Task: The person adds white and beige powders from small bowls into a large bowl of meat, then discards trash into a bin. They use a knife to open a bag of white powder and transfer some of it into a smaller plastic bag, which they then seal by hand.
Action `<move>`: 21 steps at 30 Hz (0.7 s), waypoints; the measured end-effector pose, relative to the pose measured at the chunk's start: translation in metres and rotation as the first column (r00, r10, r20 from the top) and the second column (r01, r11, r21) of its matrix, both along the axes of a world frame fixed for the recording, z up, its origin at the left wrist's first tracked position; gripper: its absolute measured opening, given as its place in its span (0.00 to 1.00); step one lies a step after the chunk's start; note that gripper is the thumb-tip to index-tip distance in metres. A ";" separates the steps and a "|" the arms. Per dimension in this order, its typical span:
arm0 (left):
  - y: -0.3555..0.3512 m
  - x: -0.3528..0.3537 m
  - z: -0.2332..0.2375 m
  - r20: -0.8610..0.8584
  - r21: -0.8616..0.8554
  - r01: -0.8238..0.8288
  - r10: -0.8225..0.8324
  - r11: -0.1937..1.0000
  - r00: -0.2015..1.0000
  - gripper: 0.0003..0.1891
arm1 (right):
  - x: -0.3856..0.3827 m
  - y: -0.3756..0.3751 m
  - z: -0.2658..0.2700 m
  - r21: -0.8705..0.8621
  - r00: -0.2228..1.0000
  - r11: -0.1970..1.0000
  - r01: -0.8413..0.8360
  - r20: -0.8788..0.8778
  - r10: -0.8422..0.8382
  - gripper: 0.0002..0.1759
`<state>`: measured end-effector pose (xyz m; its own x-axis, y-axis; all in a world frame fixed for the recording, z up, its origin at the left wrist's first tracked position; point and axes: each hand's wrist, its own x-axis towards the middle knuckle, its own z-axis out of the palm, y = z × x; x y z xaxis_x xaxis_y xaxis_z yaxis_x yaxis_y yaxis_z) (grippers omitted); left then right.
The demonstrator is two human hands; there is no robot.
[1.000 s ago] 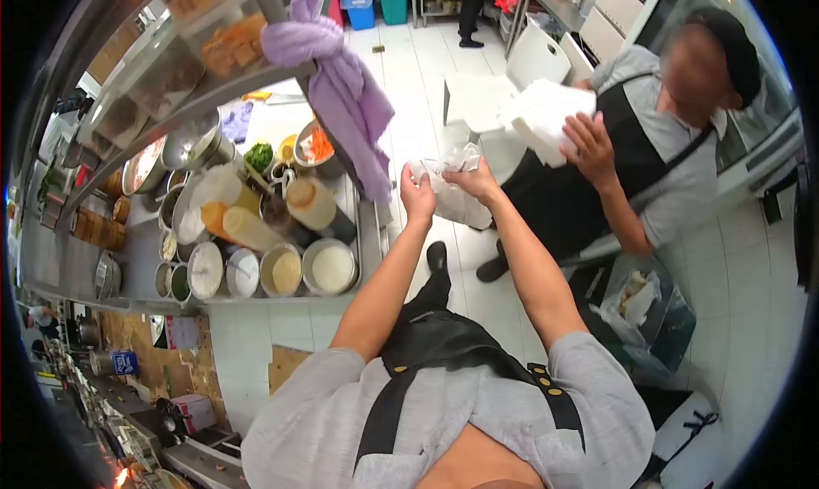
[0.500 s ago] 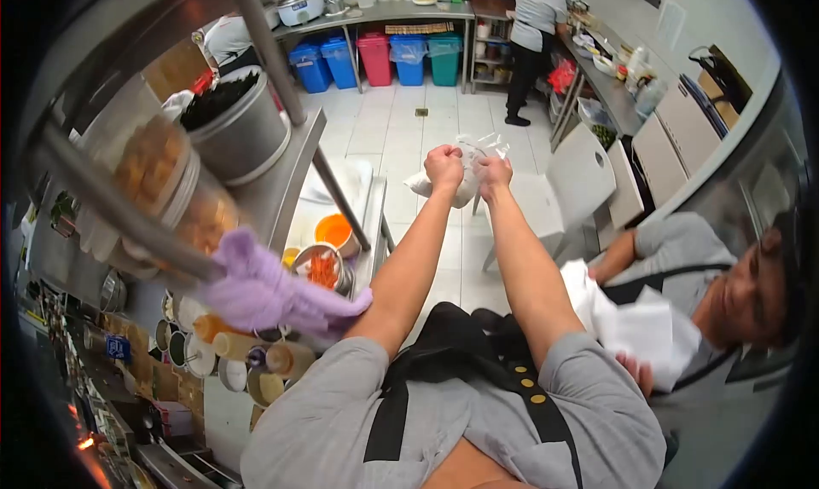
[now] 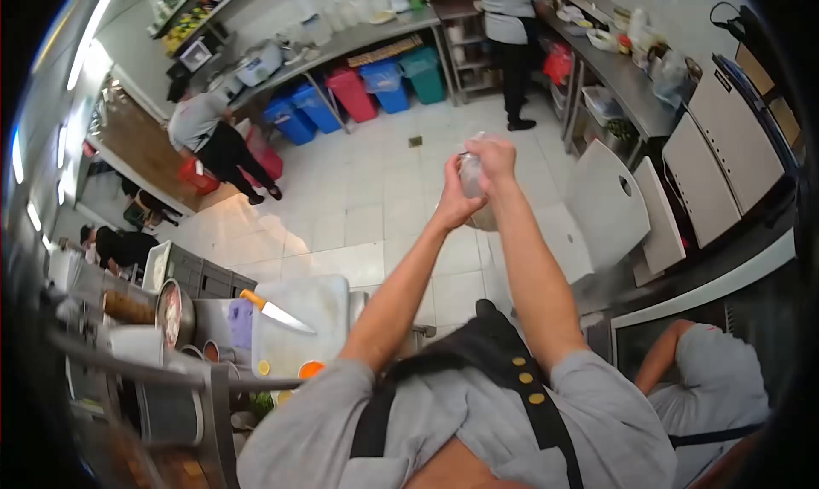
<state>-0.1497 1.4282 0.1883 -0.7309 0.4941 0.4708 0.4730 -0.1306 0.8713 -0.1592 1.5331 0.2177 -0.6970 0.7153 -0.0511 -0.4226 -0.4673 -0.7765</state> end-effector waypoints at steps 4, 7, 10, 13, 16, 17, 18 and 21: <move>0.098 -0.076 -0.027 0.013 -0.027 0.184 -0.184 0.982 0.983 0.26 | -0.049 0.068 -0.023 -0.091 0.989 0.985 0.148 0.010 -0.148 0.12; 0.170 -0.111 -0.062 0.143 -0.407 0.143 -0.092 0.902 0.985 0.20 | -0.067 0.165 -0.033 0.088 0.816 0.819 0.568 0.076 -0.574 0.17; 0.238 -0.157 -0.108 0.000 -0.735 0.328 -0.484 0.594 0.875 0.15 | -0.022 0.208 0.018 0.778 0.511 0.258 0.573 -0.093 -0.855 0.30; 0.283 -0.169 -0.164 -0.301 -0.527 0.455 -0.658 0.718 0.690 0.16 | -0.016 0.206 -0.004 0.752 0.695 -0.271 -0.601 0.324 -0.642 0.32; 0.297 -0.196 -0.203 -0.345 -0.492 0.515 -0.700 0.702 0.625 0.19 | -0.060 0.216 -0.103 0.458 0.354 0.104 -0.883 0.795 -0.492 0.25; 0.276 -0.198 -0.149 -0.116 -0.838 0.320 -0.718 0.442 0.687 0.17 | -0.076 0.226 -0.131 0.407 0.368 -0.014 -0.913 0.809 -0.459 0.19; 0.264 -0.215 -0.167 -0.077 -0.697 0.439 -0.669 0.566 0.739 0.11 | -0.094 0.224 -0.143 0.261 0.254 -0.052 -0.964 0.847 -0.466 0.20; 0.218 -0.252 -0.168 -0.029 -0.641 0.416 -0.562 0.645 0.827 0.17 | -0.158 0.214 -0.148 0.061 0.052 0.308 -0.950 0.998 -0.037 0.14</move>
<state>-0.4013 1.6459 0.0201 -0.2201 0.9733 0.0652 0.6667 0.1013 0.7384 -0.3170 1.7474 0.0695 -0.6995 0.2944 -0.6512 0.6620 0.6101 -0.4353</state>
